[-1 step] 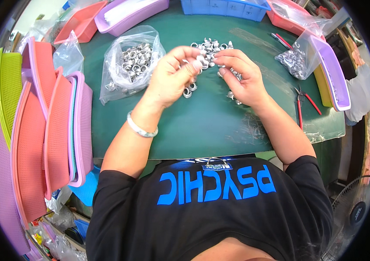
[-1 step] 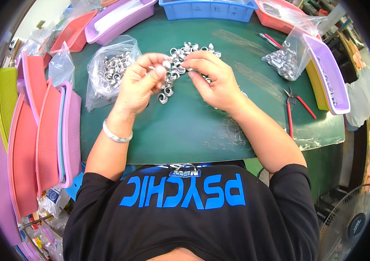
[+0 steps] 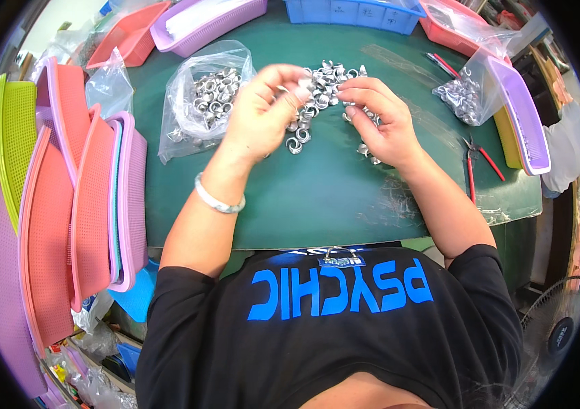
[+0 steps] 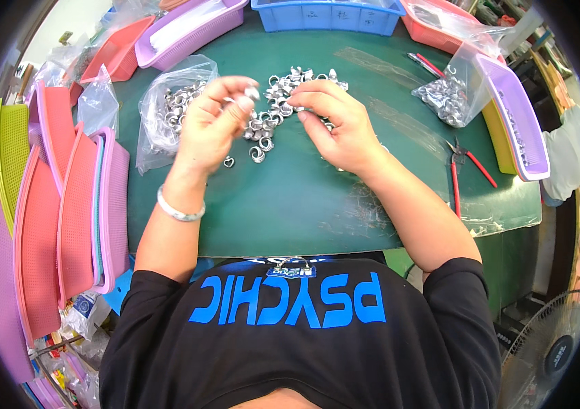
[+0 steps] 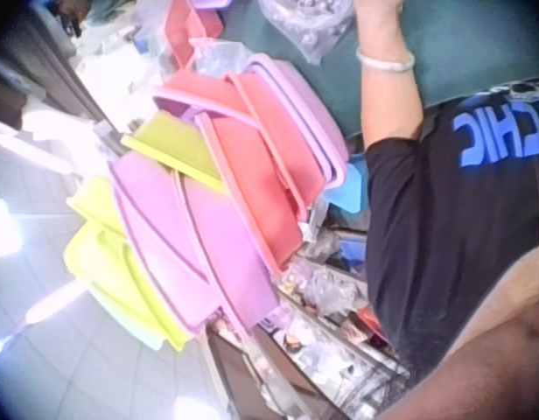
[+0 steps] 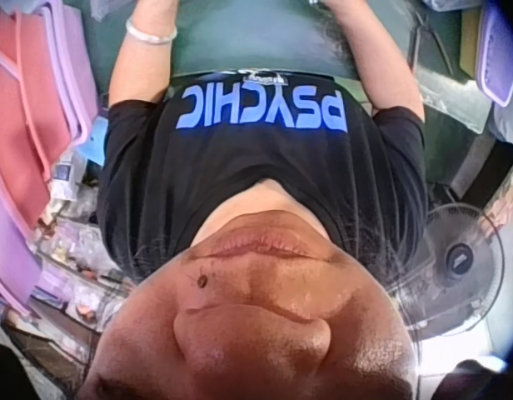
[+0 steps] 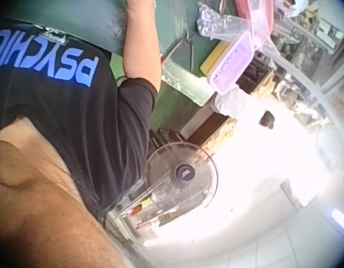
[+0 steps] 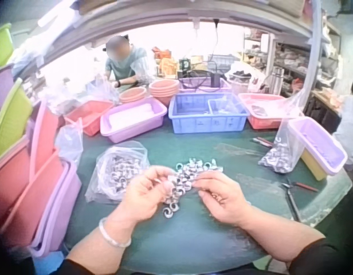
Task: The person sits at a green workbench and repeatedly picks up small silver metal rings and cone-shaped metal pieces. They fit the cone-shaped pieces into the rings by hand, assembling them into small units and placing the finished items into a pile on the table.
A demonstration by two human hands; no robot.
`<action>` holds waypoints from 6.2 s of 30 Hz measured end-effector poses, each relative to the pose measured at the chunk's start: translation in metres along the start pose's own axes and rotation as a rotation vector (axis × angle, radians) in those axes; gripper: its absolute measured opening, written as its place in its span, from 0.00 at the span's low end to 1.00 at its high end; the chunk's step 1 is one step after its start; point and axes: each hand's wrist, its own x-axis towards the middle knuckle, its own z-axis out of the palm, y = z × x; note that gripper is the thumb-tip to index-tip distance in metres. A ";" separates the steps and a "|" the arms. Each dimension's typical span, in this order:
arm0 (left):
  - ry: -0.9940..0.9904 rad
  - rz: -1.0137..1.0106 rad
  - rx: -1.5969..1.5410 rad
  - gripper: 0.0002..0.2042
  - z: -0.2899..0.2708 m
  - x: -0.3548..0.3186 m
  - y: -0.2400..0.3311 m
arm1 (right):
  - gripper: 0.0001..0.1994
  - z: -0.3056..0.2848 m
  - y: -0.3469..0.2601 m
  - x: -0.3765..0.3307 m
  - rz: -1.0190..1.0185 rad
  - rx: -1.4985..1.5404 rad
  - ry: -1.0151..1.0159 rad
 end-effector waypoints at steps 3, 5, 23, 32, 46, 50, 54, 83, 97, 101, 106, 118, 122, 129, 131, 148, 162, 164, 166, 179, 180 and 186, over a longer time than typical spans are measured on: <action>0.292 0.289 0.607 0.09 -0.029 0.016 0.007 | 0.11 -0.001 0.004 0.000 0.039 0.036 0.003; 0.366 0.219 1.085 0.11 -0.057 0.019 0.017 | 0.10 0.000 0.007 0.000 0.021 -0.013 -0.016; 0.007 0.187 0.912 0.07 0.001 -0.007 -0.019 | 0.04 0.030 0.015 -0.006 -0.061 -0.457 -0.428; -0.057 0.198 0.569 0.13 0.016 -0.014 -0.019 | 0.06 0.009 0.009 -0.001 0.616 0.647 -0.242; 0.003 0.087 0.021 0.02 0.032 -0.016 -0.026 | 0.08 0.003 0.004 -0.003 0.641 0.864 -0.170; -0.003 0.020 -0.096 0.03 0.034 -0.018 -0.024 | 0.08 0.001 0.003 -0.002 0.620 0.804 -0.174; -0.001 0.033 -0.114 0.06 0.034 -0.018 -0.026 | 0.07 0.000 0.003 -0.003 0.619 0.802 -0.165; -0.029 -0.109 -0.357 0.12 0.028 -0.020 -0.035 | 0.10 0.005 -0.004 -0.004 -0.068 -0.021 -0.043; -0.060 -0.200 -0.415 0.10 0.027 -0.019 -0.036 | 0.14 0.007 -0.008 -0.005 0.017 -0.026 -0.043; -0.054 -0.209 -0.327 0.11 0.026 -0.020 -0.035 | 0.13 0.005 -0.008 -0.002 -0.056 -0.058 -0.072; -0.001 -0.202 -0.201 0.12 0.025 -0.020 -0.032 | 0.11 -0.006 -0.004 0.003 -0.099 -0.108 -0.035; -0.010 -0.131 -0.023 0.09 0.014 -0.020 -0.034 | 0.13 -0.214 0.013 0.030 0.281 -0.809 0.226; -0.038 -0.108 0.013 0.09 0.013 -0.020 -0.036 | 0.13 -0.255 0.047 0.038 0.454 -0.893 0.051; -0.055 -0.091 0.038 0.09 0.009 -0.022 -0.037 | 0.15 -0.255 0.059 0.051 0.551 -1.166 -0.236; -0.053 -0.081 0.068 0.09 0.010 -0.019 -0.038 | 0.16 -0.258 0.056 0.053 0.467 -1.164 -0.205; -0.126 -0.073 0.205 0.10 0.020 -0.023 -0.037 | 0.09 -0.089 0.007 -0.053 0.266 -0.397 -0.462; -0.238 -0.019 0.489 0.08 0.059 -0.010 -0.015 | 0.04 -0.080 0.020 -0.056 0.385 -0.080 -0.228; -0.239 -0.091 0.448 0.08 0.069 -0.008 -0.014 | 0.04 -0.082 0.015 -0.054 0.370 0.030 -0.184; -0.252 -0.186 0.380 0.08 0.078 -0.005 -0.014 | 0.03 -0.084 0.016 -0.056 0.489 0.192 -0.152; -0.030 0.055 -0.009 0.12 0.095 -0.007 -0.022 | 0.10 -0.069 -0.003 -0.027 0.645 0.660 -0.129; -0.038 0.105 0.033 0.11 0.094 -0.006 -0.022 | 0.10 -0.067 -0.002 -0.024 0.661 0.676 -0.154; -0.098 0.189 0.054 0.10 0.082 -0.003 -0.031 | 0.07 -0.054 0.001 -0.020 0.677 0.730 -0.167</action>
